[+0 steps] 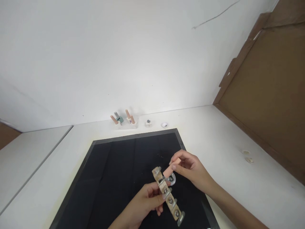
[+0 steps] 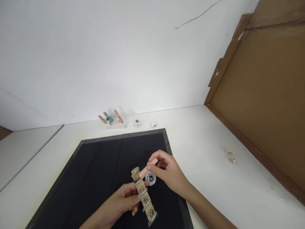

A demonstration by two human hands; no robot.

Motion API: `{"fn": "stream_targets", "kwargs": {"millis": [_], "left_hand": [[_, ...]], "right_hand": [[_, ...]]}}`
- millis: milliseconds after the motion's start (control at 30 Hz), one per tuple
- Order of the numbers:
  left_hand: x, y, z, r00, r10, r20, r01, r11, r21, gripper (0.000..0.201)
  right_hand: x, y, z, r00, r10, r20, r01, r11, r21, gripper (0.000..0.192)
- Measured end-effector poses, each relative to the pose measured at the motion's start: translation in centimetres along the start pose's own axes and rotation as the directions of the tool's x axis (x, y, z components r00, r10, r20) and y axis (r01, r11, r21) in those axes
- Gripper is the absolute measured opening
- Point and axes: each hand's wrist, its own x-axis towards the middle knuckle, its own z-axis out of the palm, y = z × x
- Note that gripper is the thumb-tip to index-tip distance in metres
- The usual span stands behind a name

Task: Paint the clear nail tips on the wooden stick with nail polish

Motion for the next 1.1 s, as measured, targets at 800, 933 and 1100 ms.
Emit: {"fn": "stream_targets", "kwargs": {"millis": [800,933,1100], "left_hand": [[-0.18,0.34,0.05,0.999,-0.032,-0.008,0.031,0.996,-0.083,0.042],[-0.28,0.44,0.19,1.000,-0.022,-0.003,0.021,0.997,-0.080,0.042],[-0.50,0.44,0.26,1.000,-0.020,-0.007,0.020,0.997,-0.074,0.037]], "right_hand": [[-0.09,0.18,-0.29,0.989,-0.119,0.093,0.113,0.991,0.072,0.011],[-0.19,0.10,-0.40,0.985,-0.135,0.107,0.130,0.990,0.047,0.012],[-0.35,-0.17,-0.49,0.980,-0.155,0.123,0.154,0.988,0.023,0.016]]}}
